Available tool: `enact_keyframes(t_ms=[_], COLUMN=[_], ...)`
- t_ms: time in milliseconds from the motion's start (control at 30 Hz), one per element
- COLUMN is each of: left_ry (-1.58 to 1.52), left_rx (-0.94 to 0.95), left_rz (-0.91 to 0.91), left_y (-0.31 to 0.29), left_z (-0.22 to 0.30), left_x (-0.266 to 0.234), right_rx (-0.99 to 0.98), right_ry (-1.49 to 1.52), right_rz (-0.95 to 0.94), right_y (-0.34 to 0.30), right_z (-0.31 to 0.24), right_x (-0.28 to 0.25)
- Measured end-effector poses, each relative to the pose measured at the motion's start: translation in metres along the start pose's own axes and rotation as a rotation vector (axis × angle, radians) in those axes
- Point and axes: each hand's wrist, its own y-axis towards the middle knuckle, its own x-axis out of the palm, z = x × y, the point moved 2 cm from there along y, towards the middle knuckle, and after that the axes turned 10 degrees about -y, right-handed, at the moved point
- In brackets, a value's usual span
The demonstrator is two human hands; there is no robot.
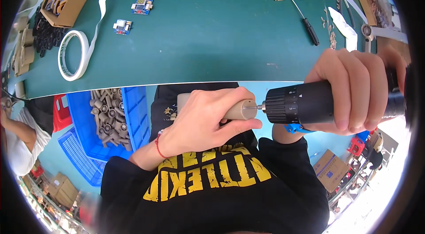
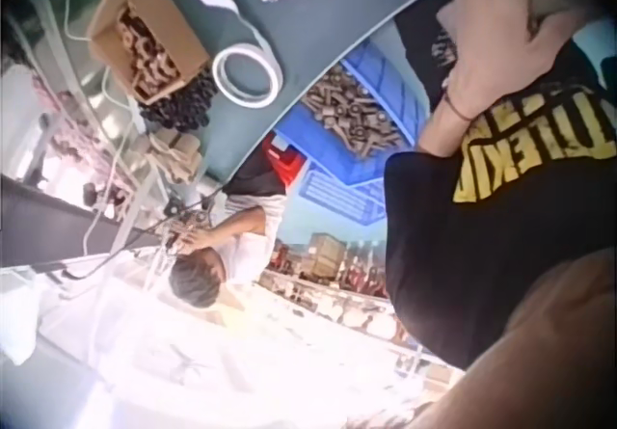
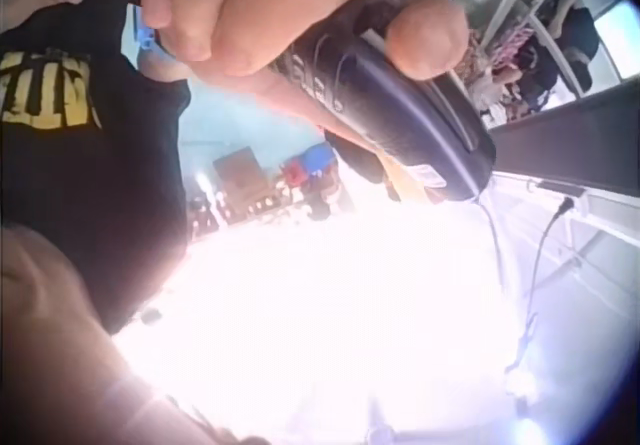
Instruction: Assembling handheld electronic fans by installing circuit boards and using an electric screwdriver.
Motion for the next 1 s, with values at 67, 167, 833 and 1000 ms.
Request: enact_keyframes(t_ms=[67, 167, 833, 1000], left_ry=[0.176, 0.133, -0.636, -0.64], left_rx=[0.05, 0.005, -0.373, -0.413], left_rz=[0.021, -0.026, 0.128, 0.195], left_y=[0.001, 0.004, 0.057, 0.059], left_z=[0.002, 0.003, 0.017, 0.018], left_x=[0.001, 0.002, 0.002, -0.003], right_rx=[0.026, 0.064, -0.278, -0.347], right_ry=[0.027, 0.063, -0.384, -0.415], right_rz=[-0.056, -0.137, 0.403, 0.477], right_y=[-0.003, -0.004, 0.002, 0.004], right_z=[-0.01, -0.021, -0.001, -0.011], right_x=[-0.009, -0.025, -0.037, -0.037])
